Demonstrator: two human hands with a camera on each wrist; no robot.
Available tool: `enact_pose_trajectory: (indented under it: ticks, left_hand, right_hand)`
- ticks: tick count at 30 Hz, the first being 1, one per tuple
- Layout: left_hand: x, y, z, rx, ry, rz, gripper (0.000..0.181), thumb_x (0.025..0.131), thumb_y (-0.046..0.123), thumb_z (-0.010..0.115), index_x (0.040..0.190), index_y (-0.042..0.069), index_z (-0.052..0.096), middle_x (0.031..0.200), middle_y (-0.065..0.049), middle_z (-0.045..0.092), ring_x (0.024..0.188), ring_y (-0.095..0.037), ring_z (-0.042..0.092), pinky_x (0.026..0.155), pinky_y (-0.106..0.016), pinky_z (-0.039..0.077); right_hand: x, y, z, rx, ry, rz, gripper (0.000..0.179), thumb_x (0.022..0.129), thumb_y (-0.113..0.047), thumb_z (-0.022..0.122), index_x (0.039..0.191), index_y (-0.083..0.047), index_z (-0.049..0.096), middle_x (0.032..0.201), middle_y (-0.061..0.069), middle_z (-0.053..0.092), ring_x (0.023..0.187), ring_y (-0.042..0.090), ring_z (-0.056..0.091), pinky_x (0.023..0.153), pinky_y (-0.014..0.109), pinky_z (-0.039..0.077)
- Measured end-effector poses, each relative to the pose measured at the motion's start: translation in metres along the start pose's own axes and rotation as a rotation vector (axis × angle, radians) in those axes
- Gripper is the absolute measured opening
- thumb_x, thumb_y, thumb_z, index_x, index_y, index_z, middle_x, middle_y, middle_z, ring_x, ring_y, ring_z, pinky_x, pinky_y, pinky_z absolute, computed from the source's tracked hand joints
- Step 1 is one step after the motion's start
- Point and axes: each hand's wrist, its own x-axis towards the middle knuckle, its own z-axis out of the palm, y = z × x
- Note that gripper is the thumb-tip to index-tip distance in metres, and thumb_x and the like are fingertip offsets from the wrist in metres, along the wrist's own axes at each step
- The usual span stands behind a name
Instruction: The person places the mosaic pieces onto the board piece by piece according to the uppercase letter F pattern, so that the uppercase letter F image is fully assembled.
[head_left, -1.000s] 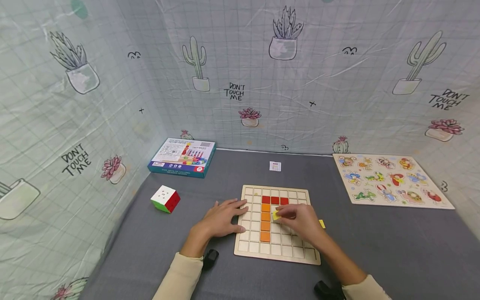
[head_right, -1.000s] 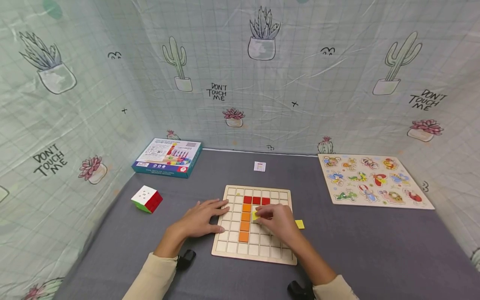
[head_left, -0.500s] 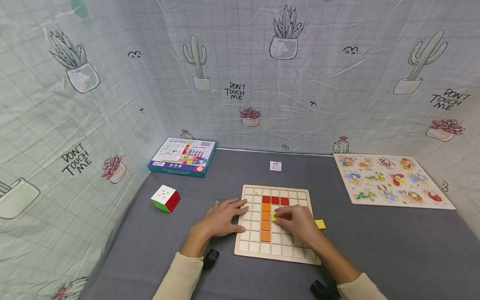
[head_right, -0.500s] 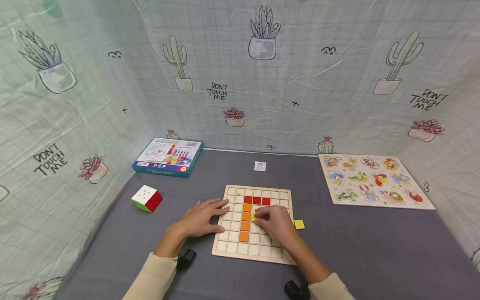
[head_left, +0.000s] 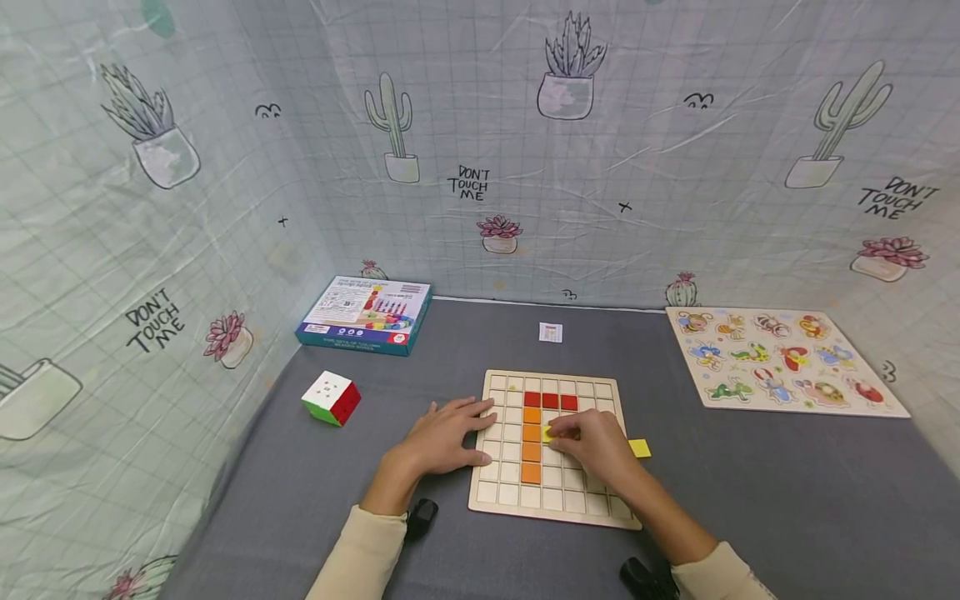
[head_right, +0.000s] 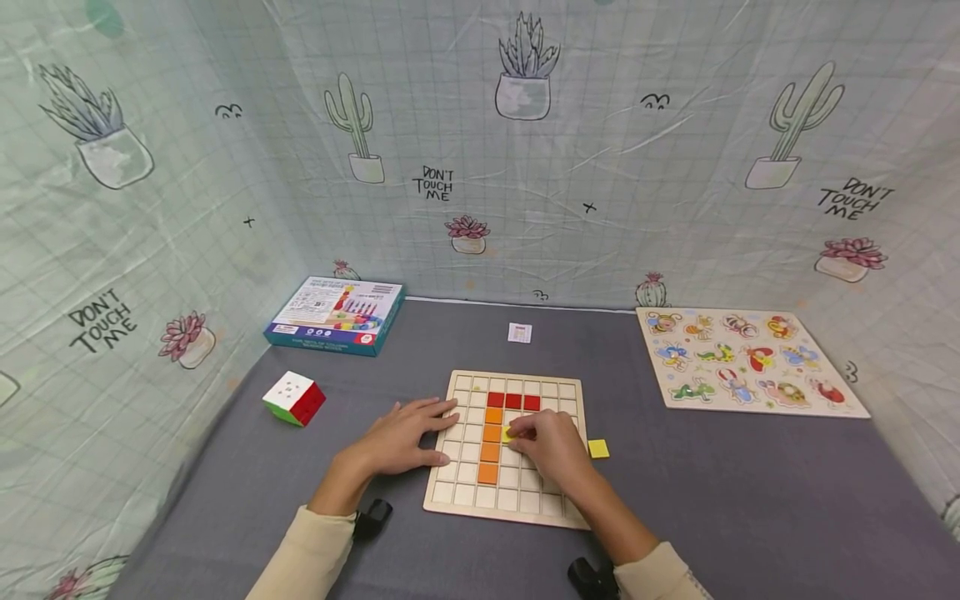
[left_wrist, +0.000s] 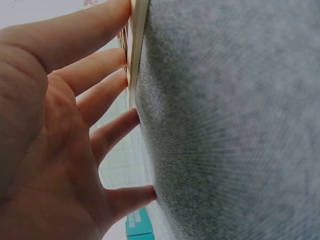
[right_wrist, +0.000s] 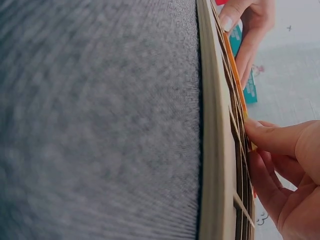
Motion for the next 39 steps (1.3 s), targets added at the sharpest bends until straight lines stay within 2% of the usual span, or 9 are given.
enact_pose_trajectory:
  ticks: [7, 11, 15, 24, 33, 39]
  left_hand:
    - [0.000, 0.001, 0.000, 0.005, -0.002, -0.003, 0.068, 0.088, 0.042, 0.078, 0.149, 0.022, 0.055, 0.165, 0.004, 0.041, 0.155, -0.029, 0.033, 0.122, -0.073, 0.019]
    - [0.000, 0.000, 0.000, 0.002, 0.002, -0.002, 0.068, 0.088, 0.042, 0.078, 0.149, 0.022, 0.054, 0.165, 0.004, 0.041, 0.155, -0.029, 0.033, 0.122, -0.074, 0.019]
    - [0.000, 0.000, 0.000, -0.001, 0.004, -0.003, 0.068, 0.088, 0.042, 0.078, 0.149, 0.022, 0.054, 0.165, 0.004, 0.041, 0.155, -0.030, 0.033, 0.122, -0.074, 0.019]
    - [0.000, 0.000, 0.002, 0.016, 0.007, 0.001, 0.070, 0.087, 0.043, 0.078, 0.149, 0.023, 0.054, 0.164, 0.004, 0.042, 0.155, -0.029, 0.034, 0.121, -0.074, 0.021]
    - [0.000, 0.000, 0.002, 0.025, 0.006, 0.003, 0.070, 0.087, 0.043, 0.078, 0.149, 0.022, 0.054, 0.164, 0.003, 0.042, 0.154, -0.030, 0.035, 0.121, -0.074, 0.021]
    - [0.001, -0.001, 0.002, 0.028, 0.007, 0.008, 0.070, 0.087, 0.043, 0.078, 0.149, 0.023, 0.054, 0.165, 0.004, 0.041, 0.154, -0.030, 0.034, 0.121, -0.074, 0.021]
  right_hand:
    - [0.000, -0.002, 0.000, -0.003, -0.005, 0.013, 0.014, 0.075, -0.003, 0.088, 0.084, -0.012, 0.084, 0.099, 0.002, 0.081, 0.083, 0.010, 0.072, 0.068, 0.020, 0.053]
    - [0.000, -0.002, 0.000, -0.007, 0.000, 0.008, 0.014, 0.075, -0.002, 0.088, 0.084, -0.012, 0.084, 0.099, 0.003, 0.081, 0.089, 0.015, 0.076, 0.075, 0.028, 0.060]
    - [0.000, -0.002, 0.000, -0.007, 0.002, -0.002, 0.013, 0.075, -0.002, 0.087, 0.083, -0.011, 0.084, 0.099, 0.003, 0.082, 0.094, 0.019, 0.078, 0.081, 0.034, 0.062]
    - [-0.001, -0.001, -0.001, 0.002, -0.012, -0.002, 0.013, 0.076, -0.002, 0.086, 0.086, -0.011, 0.084, 0.101, 0.004, 0.081, 0.095, 0.019, 0.077, 0.081, 0.033, 0.062]
    - [-0.004, 0.005, -0.008, 0.010, -0.043, -0.101, 0.020, 0.080, -0.001, 0.083, 0.098, -0.010, 0.083, 0.112, 0.005, 0.080, 0.094, 0.017, 0.076, 0.076, 0.025, 0.061]
    - [-0.010, 0.006, -0.026, 0.024, -0.020, -0.173, 0.024, 0.083, -0.005, 0.082, 0.107, -0.011, 0.081, 0.118, 0.008, 0.077, 0.105, 0.026, 0.075, 0.075, 0.026, 0.063]
